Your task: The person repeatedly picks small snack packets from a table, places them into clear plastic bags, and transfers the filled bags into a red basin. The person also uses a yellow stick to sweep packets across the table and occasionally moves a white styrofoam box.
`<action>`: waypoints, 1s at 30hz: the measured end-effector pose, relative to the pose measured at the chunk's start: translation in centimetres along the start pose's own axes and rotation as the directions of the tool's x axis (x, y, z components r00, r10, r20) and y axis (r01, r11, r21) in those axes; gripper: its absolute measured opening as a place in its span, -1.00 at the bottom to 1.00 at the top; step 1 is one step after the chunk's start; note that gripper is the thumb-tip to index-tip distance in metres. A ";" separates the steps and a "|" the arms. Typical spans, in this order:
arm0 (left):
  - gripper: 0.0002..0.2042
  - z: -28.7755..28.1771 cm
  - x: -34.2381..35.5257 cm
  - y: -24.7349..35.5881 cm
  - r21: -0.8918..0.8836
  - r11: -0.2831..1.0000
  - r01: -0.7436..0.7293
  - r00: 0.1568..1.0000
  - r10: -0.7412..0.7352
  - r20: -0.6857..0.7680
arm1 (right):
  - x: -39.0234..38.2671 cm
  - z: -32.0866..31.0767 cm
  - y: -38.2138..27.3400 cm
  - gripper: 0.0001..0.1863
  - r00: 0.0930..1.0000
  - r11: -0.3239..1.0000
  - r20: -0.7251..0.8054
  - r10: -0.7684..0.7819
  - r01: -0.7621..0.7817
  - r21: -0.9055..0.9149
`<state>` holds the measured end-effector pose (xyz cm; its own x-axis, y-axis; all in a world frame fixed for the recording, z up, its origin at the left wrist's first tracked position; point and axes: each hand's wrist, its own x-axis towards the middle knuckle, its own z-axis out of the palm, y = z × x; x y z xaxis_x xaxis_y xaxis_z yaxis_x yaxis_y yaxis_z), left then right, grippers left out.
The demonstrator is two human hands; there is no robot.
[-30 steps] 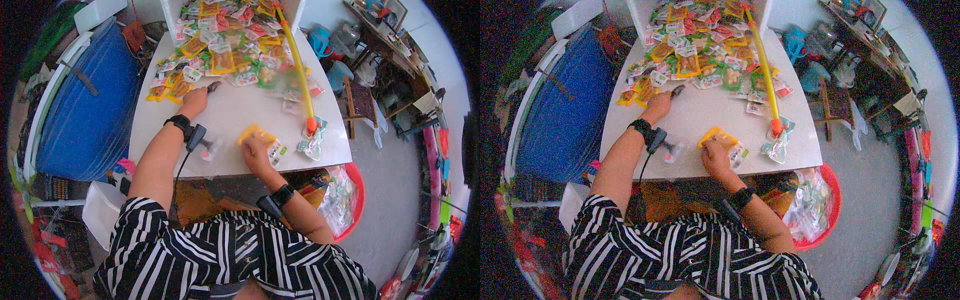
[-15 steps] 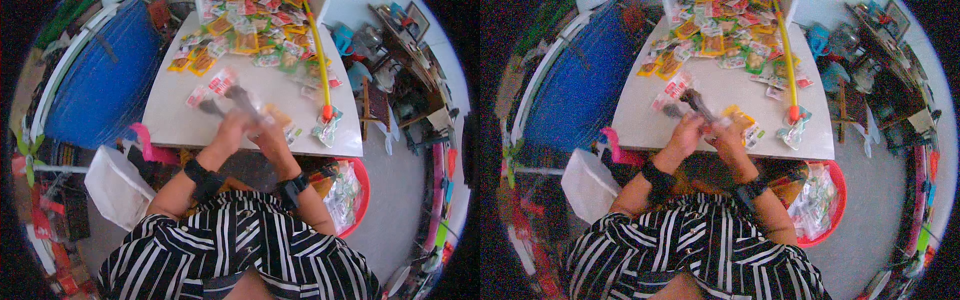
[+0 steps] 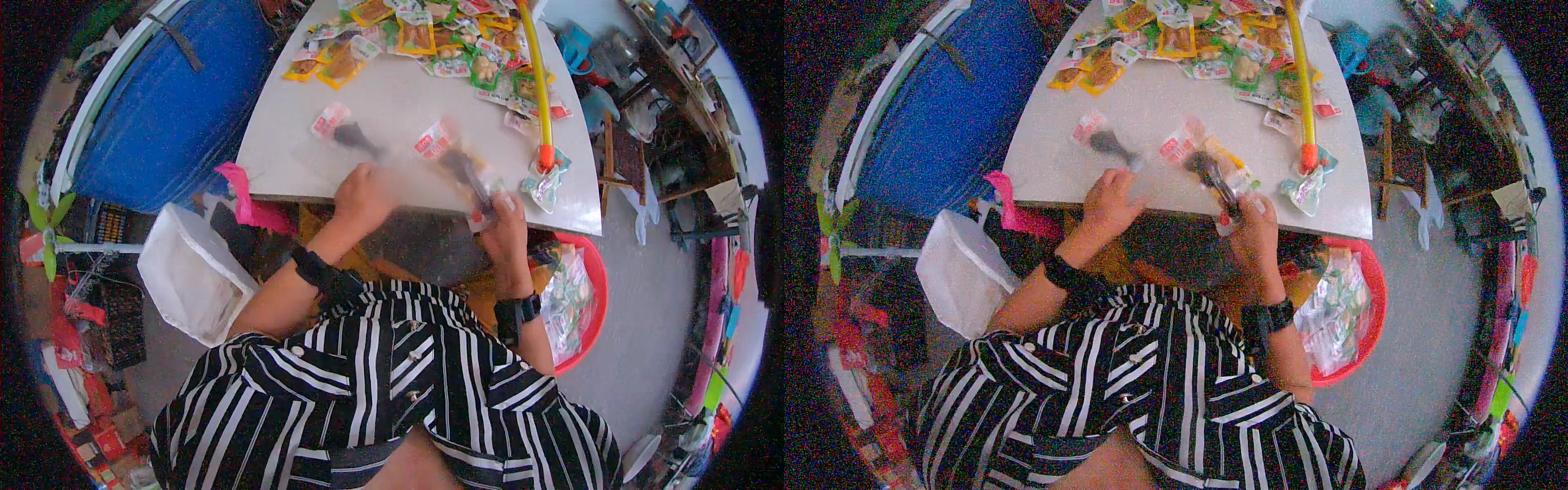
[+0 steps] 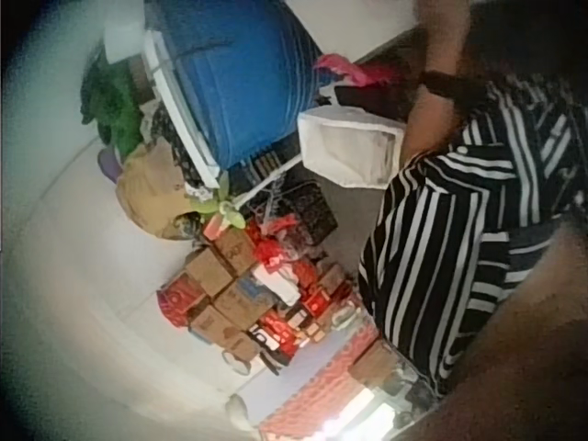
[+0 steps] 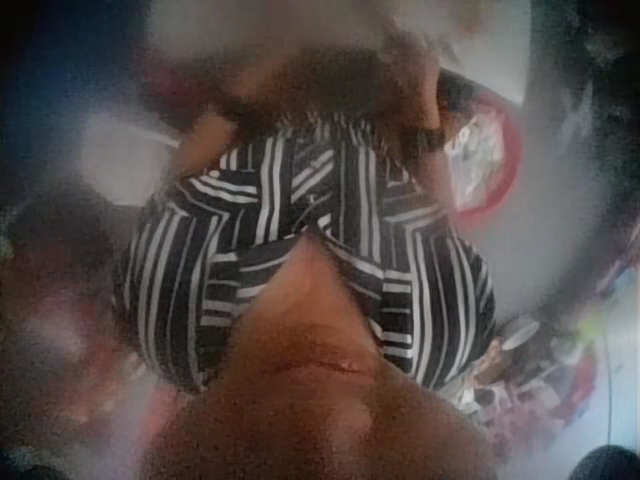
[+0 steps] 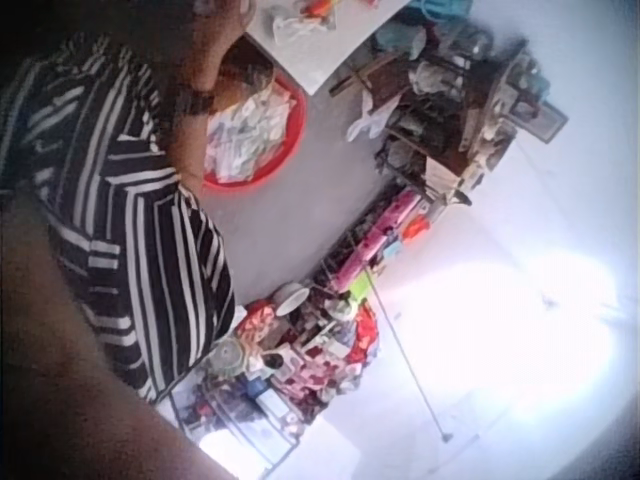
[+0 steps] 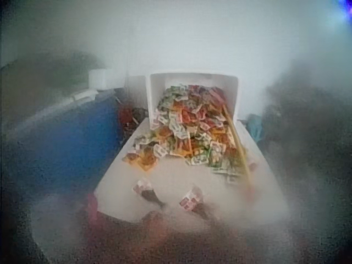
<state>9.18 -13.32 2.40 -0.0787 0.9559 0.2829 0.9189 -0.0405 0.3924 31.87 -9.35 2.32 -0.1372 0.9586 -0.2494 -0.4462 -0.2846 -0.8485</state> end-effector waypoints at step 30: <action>-0.88 2.4 0.0 -0.1 -0.168 0.985 0.042 0.999 -0.045 -0.017 | 5.9 5.6 6.6 -0.82 0.826 0.450 0.564 -0.007 0.506 -0.736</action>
<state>10.06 -12.63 0.28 -0.1263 0.9518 0.2794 0.8366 -0.0491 0.5456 23.19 -5.59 -2.13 -0.6085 0.7910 0.0631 0.3803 0.3605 -0.8517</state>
